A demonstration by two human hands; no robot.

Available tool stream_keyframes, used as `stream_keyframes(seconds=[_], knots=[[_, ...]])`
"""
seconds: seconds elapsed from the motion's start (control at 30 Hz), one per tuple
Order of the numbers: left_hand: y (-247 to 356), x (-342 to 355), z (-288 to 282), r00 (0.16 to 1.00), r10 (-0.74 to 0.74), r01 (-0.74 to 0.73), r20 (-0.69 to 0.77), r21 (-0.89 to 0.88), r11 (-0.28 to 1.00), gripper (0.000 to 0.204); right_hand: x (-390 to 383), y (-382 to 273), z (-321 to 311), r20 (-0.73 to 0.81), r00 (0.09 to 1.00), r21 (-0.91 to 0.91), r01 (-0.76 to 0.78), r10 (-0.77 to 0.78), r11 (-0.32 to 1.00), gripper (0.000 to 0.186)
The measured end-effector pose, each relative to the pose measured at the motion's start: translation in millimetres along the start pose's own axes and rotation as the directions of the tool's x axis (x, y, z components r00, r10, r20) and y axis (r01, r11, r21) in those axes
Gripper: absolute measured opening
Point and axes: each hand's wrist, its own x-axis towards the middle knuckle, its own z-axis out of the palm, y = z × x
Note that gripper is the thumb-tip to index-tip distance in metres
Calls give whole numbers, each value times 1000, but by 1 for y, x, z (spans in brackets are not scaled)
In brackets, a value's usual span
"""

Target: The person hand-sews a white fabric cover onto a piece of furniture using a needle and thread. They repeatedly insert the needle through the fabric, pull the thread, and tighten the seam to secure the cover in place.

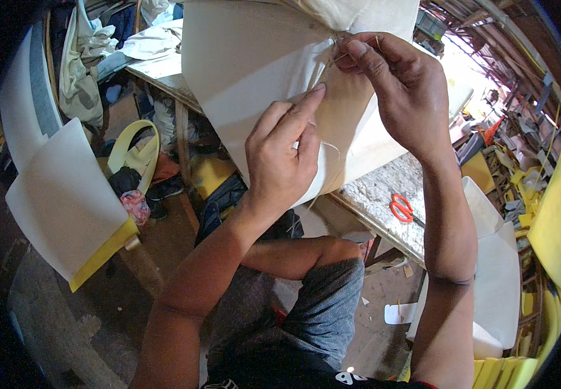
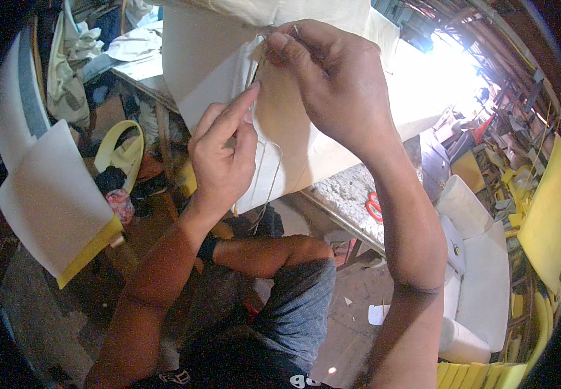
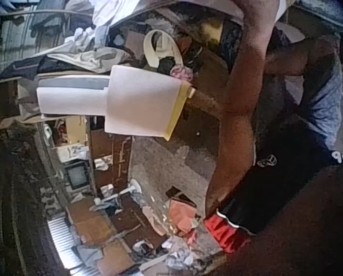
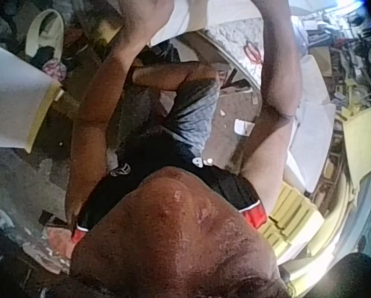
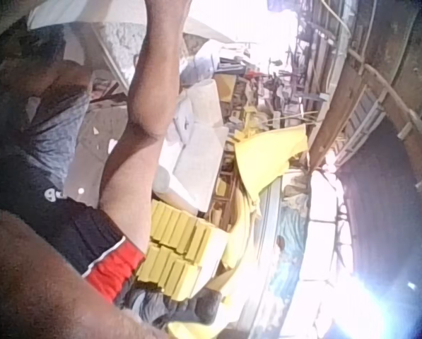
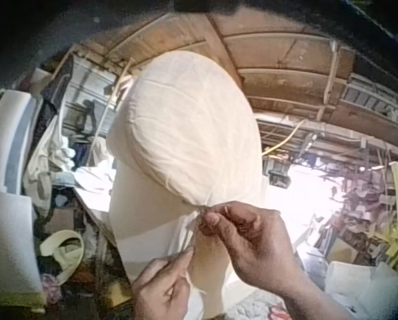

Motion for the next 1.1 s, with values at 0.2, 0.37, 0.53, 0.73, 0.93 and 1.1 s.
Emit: stream_keyframes(seconds=[0.2,0.37,0.53,0.73,0.93,1.1], knots=[[-2,0,3,996,88,-84,-30,102,991,38,0,7,12,-150,977,-101,138,-153,985,22],[0,-1,1,992,121,-123,21,231,965,34,6,1,7,-118,974,-245,160,-193,956,25],[-4,-3,0,982,182,-188,46,281,941,33,14,-4,2,-49,990,-235,118,-133,965,29],[5,-4,0,1000,0,0,4,71,997,24,18,-13,-1,124,987,-204,-77,104,976,30],[27,4,1,726,-640,588,253,-711,386,22,-7,-5,17,-142,989,121,-33,50,992,18],[33,22,-1,701,-635,696,325,-506,510,24,-20,2,17,-242,970,6,-12,13,1000,17]])
